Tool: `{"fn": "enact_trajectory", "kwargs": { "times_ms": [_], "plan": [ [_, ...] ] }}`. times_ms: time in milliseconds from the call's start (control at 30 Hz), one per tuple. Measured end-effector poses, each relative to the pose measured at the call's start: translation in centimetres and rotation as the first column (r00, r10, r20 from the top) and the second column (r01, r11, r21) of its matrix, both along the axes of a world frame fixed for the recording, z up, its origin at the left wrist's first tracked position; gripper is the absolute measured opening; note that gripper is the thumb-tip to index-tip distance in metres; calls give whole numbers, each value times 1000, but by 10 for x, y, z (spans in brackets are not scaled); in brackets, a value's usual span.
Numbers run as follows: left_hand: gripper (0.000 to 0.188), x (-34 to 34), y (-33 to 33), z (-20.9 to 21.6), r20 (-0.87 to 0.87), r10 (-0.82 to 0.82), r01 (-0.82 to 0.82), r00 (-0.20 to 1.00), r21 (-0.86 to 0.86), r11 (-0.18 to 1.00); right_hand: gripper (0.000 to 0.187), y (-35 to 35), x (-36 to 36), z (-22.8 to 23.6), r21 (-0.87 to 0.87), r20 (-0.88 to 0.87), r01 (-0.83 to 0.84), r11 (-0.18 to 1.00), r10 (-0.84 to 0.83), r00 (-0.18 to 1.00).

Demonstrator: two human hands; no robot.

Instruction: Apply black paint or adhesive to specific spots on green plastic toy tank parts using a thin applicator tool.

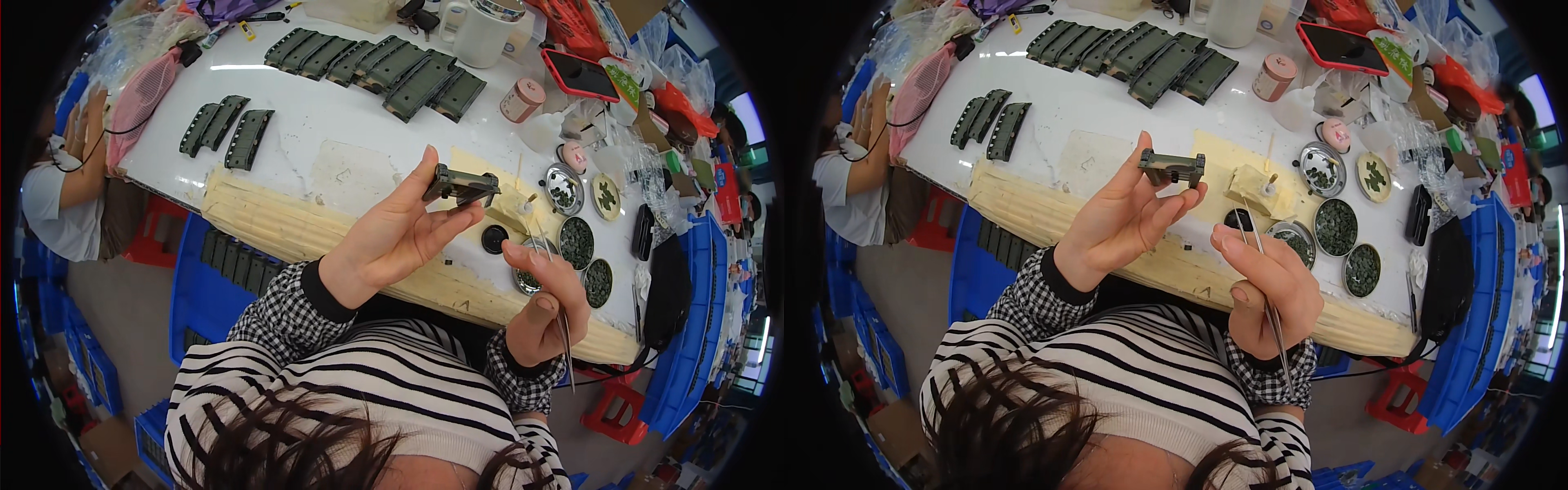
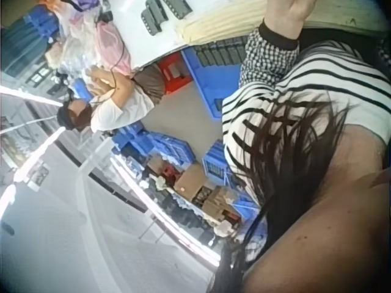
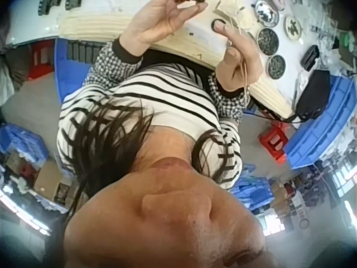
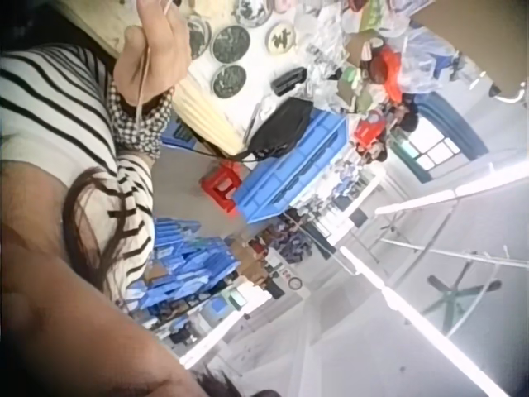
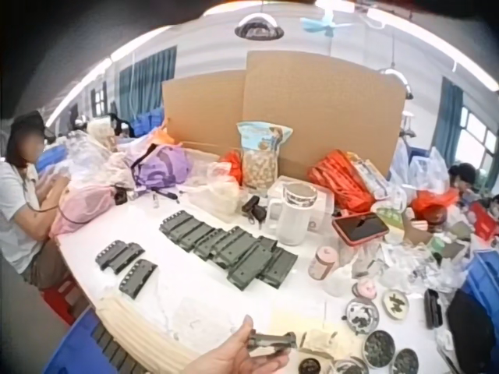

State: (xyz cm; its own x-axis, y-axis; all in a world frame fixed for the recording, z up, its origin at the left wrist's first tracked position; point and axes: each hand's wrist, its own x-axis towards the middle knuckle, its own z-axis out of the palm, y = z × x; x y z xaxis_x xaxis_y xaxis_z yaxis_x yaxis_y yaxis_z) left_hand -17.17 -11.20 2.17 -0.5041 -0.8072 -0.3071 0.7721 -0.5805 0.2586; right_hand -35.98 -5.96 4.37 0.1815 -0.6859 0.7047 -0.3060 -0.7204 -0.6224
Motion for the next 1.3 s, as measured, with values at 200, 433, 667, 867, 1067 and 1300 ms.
{"fn": "enact_trajectory", "kwargs": {
  "times_ms": [200, 433, 667, 867, 1067, 1300],
  "plan": [
    [52, 2, 0, -3, -78, -26, 28, 997, 17, 999, 22, -3, 2, 0, 34, -52, -3, 999, 5, 999],
    [49, 2, 0, -6, -108, -26, 26, 994, -2, 1000, 22, -5, 6, 0, 95, -39, -6, 995, 9, 999],
    [57, -1, 2, 0, -38, -25, 25, 999, 4, 1000, 32, -9, 8, 5, 50, -110, 21, 999, -16, 994],
    [40, 3, 6, -2, 141, 15, 6, 990, -148, 989, 44, -4, 4, 20, -40, -239, 54, 998, -62, 969],
    [26, 5, 13, 16, 330, 117, -30, 937, -259, 965, 28, -14, -5, 36, -320, -489, -49, 946, -121, 864],
    [40, 5, 15, 16, 346, 162, -63, 924, -279, 958, 24, -16, -2, 38, -364, -549, -40, 930, -180, 816]
  ]
}}
